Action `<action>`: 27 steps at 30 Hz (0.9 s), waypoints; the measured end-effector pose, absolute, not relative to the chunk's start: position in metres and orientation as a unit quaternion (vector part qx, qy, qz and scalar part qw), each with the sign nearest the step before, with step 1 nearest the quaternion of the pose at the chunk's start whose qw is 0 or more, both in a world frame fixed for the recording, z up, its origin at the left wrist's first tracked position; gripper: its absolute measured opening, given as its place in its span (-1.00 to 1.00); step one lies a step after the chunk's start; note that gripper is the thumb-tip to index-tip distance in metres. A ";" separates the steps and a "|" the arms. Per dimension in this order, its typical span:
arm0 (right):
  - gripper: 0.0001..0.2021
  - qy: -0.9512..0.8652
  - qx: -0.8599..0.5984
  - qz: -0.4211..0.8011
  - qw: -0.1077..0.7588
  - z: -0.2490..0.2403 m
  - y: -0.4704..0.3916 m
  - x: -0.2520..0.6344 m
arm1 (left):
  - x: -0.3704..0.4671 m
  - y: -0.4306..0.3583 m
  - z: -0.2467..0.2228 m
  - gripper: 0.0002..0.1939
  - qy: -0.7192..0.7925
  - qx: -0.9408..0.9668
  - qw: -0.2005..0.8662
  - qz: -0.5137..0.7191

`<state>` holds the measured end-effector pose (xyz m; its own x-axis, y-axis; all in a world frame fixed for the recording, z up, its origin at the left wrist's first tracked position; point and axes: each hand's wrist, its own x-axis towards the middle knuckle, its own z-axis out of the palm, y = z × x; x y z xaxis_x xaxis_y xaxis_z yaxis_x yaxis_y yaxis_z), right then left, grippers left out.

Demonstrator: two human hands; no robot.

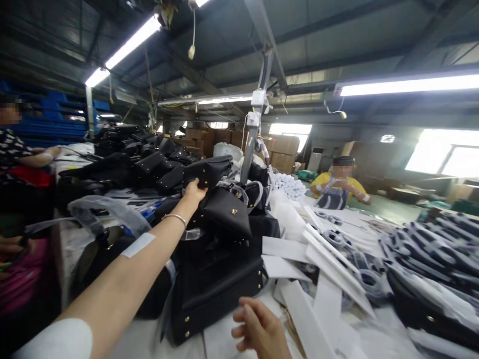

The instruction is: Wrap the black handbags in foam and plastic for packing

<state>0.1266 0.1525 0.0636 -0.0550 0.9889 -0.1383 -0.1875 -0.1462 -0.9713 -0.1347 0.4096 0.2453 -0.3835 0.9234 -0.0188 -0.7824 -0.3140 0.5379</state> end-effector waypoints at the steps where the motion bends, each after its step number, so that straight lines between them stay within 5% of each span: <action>1: -0.42 -0.408 -0.455 0.599 0.517 0.072 0.165 0.120 | -0.139 0.416 0.243 -0.65 0.256 0.147 0.531 0.794; 15: -0.22 -0.245 -0.375 0.699 0.557 0.114 0.281 0.060 | -0.158 0.420 0.189 -0.63 0.466 0.387 0.452 0.655; 27: -0.45 -0.158 -0.312 0.726 0.592 0.133 0.266 0.063 | -0.071 0.331 0.230 -0.86 0.490 0.563 0.352 0.565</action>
